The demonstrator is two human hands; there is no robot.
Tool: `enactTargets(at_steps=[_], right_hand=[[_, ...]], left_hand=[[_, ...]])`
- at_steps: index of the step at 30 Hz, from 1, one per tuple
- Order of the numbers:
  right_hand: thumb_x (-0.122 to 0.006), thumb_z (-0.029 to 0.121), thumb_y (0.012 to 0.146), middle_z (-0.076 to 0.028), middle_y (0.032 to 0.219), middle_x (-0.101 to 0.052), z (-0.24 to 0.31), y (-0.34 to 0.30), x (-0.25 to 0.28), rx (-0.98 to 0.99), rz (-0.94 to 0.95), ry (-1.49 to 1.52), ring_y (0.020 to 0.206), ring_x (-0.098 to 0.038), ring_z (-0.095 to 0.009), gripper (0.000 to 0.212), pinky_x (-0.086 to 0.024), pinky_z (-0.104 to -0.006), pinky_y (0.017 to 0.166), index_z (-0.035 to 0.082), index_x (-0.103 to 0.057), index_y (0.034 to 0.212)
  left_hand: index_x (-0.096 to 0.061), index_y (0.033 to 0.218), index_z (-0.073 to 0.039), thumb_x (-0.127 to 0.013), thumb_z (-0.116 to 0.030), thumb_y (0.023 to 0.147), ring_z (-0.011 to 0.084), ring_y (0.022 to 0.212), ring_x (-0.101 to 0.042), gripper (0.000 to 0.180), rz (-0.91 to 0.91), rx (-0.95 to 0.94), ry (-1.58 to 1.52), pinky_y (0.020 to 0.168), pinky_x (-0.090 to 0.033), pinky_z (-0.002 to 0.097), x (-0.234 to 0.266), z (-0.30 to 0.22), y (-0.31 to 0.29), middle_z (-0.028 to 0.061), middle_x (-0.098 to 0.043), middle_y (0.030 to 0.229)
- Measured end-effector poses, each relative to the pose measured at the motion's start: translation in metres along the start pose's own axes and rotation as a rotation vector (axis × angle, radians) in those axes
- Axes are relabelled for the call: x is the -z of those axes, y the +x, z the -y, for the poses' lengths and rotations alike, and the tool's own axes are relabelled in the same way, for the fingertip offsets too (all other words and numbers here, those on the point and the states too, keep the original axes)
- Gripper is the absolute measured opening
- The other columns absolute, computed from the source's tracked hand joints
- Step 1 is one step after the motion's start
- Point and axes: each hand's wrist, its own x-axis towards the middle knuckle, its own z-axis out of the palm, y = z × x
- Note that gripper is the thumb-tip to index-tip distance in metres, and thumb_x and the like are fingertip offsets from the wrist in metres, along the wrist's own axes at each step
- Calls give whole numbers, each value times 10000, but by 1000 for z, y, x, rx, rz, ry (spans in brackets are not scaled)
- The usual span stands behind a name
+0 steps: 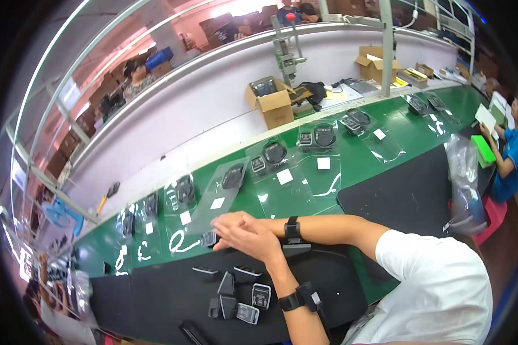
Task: The recorder is assembling small electronic components, specifically placing items into housings and organizing them on an assembly line.
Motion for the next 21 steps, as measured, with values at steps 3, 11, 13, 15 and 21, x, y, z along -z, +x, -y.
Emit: enactTargets(at_steps=[3,11,13,15,21], right_hand=[[-638,252,773,-119,877,-670,5,-6,5,-22,-47,-48,804,-648,-281,250,-503,-404,676,51,-676,917],[-646,228,768,-115,896,-673,20,-17,50,41,-99,-133,823,-645,-285,266,-503,-411,699,38,-665,953],[-659,319,775,-159,876,-683,36,-30,73,37,-61,-223,834,-655,-336,335,-506,-430,701,31,-653,946],[-619,445,808,-181,824,-686,66,-40,94,-192,11,-202,798,-659,-376,429,-510,-449,684,16,-628,819],[-584,592,832,-173,711,-631,45,-79,143,-418,102,-86,646,-606,-311,603,-461,-396,602,-5,-655,805]], left_hand=[[-513,967,25,-512,-200,952,440,1425,-227,226,35,55,-10,1176,-134,549,-2,10,1,332,-330,1458],[-507,1060,29,-490,-259,986,381,1385,-331,298,21,50,-26,1165,-153,532,5,5,11,285,-454,1376],[-503,1086,37,-484,-262,992,380,1369,-355,313,42,113,-41,1156,-192,518,11,1,11,269,-474,1359],[-495,1147,44,-457,-272,1012,382,1334,-398,346,18,236,-202,1109,-287,470,18,4,14,246,-491,1341],[-541,1219,44,-394,-315,1037,297,1086,-605,428,402,270,-509,922,-466,387,5,-25,-4,215,-625,1163]])
